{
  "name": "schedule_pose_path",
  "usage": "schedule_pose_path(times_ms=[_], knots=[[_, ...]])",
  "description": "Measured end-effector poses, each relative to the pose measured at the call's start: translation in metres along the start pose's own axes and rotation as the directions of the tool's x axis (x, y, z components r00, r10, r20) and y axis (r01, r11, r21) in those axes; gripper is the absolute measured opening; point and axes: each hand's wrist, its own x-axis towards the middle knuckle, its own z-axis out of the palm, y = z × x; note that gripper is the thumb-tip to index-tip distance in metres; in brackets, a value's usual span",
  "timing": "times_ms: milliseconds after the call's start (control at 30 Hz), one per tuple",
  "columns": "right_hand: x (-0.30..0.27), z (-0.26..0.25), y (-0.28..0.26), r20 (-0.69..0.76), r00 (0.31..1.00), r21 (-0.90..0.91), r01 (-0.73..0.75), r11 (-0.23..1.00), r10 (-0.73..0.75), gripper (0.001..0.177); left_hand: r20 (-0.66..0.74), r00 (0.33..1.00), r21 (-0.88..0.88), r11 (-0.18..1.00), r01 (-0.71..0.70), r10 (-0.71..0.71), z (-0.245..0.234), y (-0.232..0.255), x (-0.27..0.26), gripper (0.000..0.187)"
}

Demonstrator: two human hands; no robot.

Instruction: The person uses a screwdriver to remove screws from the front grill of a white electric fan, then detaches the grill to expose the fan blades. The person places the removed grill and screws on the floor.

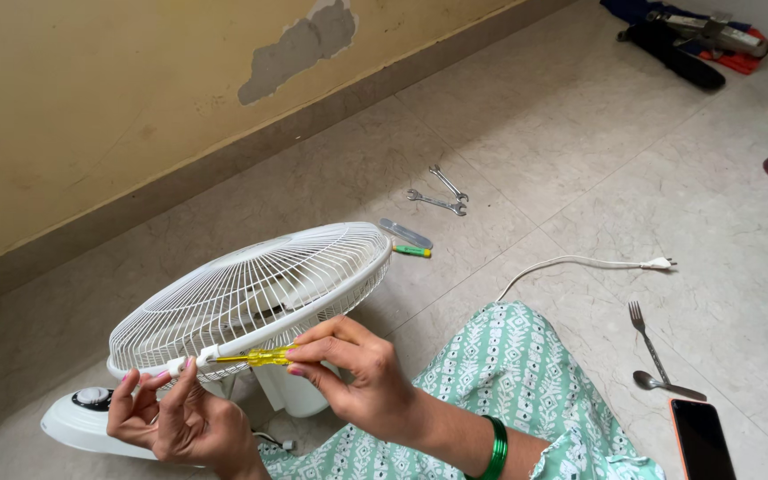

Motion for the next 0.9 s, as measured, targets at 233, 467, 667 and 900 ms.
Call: schedule_pose_path(times_ms=[233,467,667,900], knots=[[0.0,-0.007,-0.005,0.015,1.0,0.029,-0.024,0.999,0.024,0.022,0.009,0.999,-0.028,0.999,0.035,-0.035,0.001,0.012,0.001,0.028],[0.007,-0.007,-0.003,0.022,0.998,0.016,-0.058,0.998,0.057,0.024,0.087,0.995,0.015,0.999,0.042,-0.043,-0.003,0.025,0.003,0.02],[0.008,-0.013,0.002,0.054,0.999,-0.067,0.002,0.998,0.001,0.031,0.088,0.996,0.013,1.0,-0.009,0.007,-0.002,0.024,0.004,0.024],[0.009,-0.017,0.003,0.098,0.993,-0.069,0.073,0.995,-0.066,0.029,0.148,0.982,0.194,0.97,-0.145,0.117,0.0,0.011,0.006,0.023]])
